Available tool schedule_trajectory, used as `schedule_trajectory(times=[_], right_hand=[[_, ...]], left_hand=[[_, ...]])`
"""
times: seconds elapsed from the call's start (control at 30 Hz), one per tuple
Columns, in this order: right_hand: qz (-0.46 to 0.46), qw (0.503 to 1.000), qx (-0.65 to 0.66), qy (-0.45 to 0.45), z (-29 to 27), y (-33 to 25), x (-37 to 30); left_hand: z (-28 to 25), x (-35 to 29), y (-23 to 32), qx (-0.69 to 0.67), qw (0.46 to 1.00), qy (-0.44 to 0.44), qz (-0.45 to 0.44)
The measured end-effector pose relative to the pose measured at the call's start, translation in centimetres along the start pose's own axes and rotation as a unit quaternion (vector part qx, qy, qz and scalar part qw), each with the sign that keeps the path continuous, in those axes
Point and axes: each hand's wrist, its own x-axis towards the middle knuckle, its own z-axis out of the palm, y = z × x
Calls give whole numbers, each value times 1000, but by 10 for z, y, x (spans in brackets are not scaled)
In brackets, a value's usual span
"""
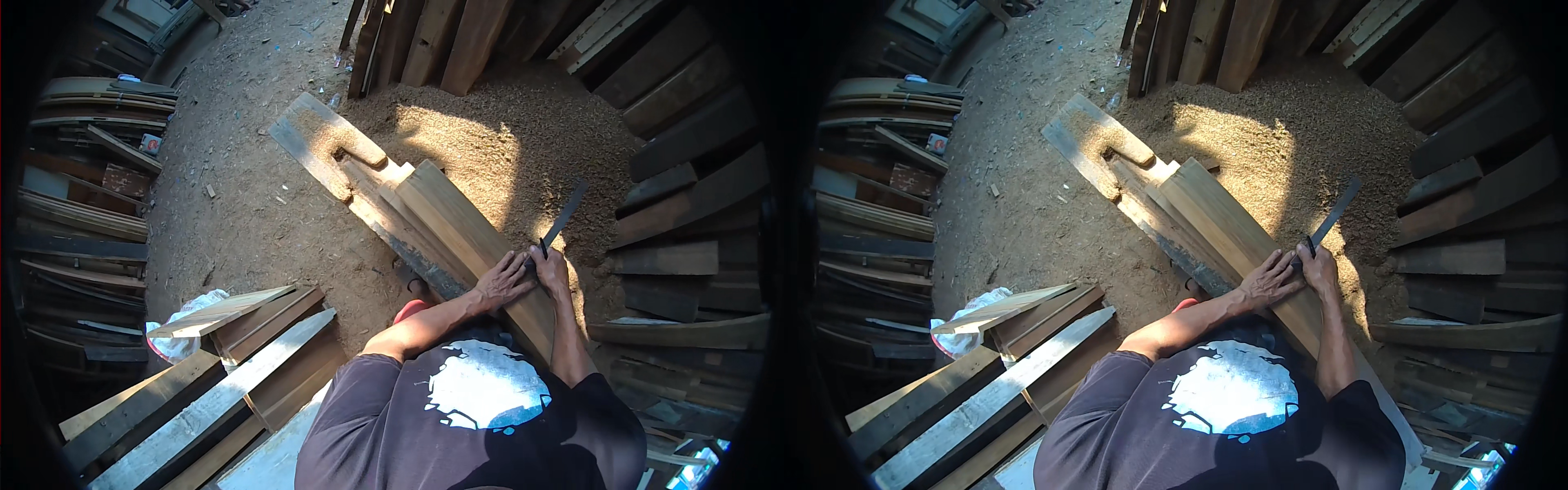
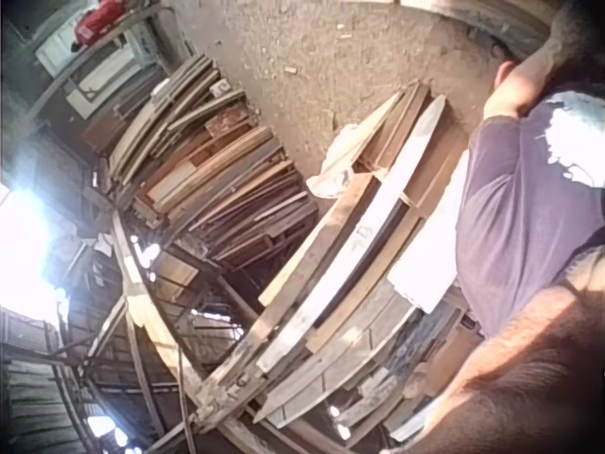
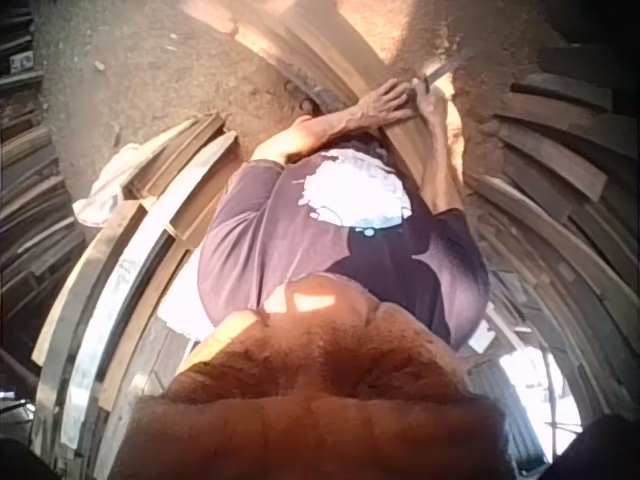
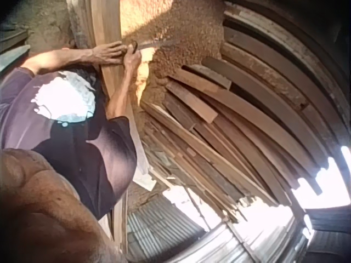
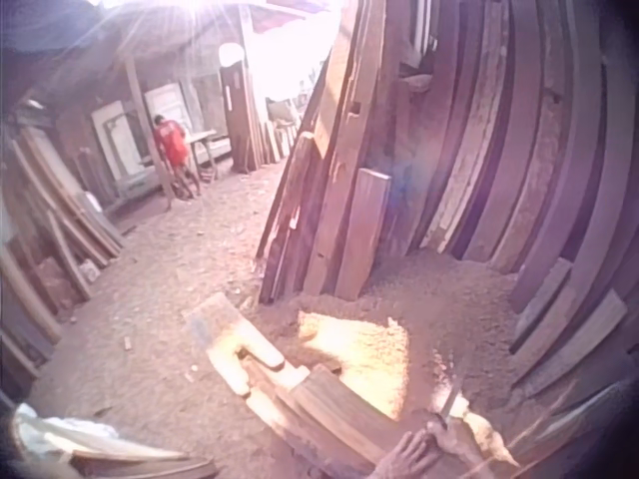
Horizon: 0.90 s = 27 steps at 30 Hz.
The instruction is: The person measures and marks wooden boards by aligning a square ruler and drawing lines with a marker, repeatedly turning the boards to measure and mark different sides.
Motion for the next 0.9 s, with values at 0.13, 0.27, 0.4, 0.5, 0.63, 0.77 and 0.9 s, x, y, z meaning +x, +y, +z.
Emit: schedule_trajectory(times=[0.13,0.27,0.4,0.5,0.63,0.77,0.9], right_hand=[[9,1000,-4,13,-5,20,-7],[-2,1000,0,23,-1,41,-12],[55,987,151,15,-1,33,-21],[121,917,376,-60,4,-7,-40],[120,870,461,-131,28,-46,-65],[45,855,449,-255,57,-44,-68],[-92,932,252,-244,52,-34,-46]], left_hand=[[10,-5,4,18,991,129,-25],[-4,-9,9,-16,994,98,-36],[-35,-22,19,-112,992,18,-54],[-23,-44,29,-453,864,174,-133],[-44,-61,54,-585,710,236,-315],[1,-72,47,-586,637,357,-351],[9,-93,39,-677,467,405,-399]])
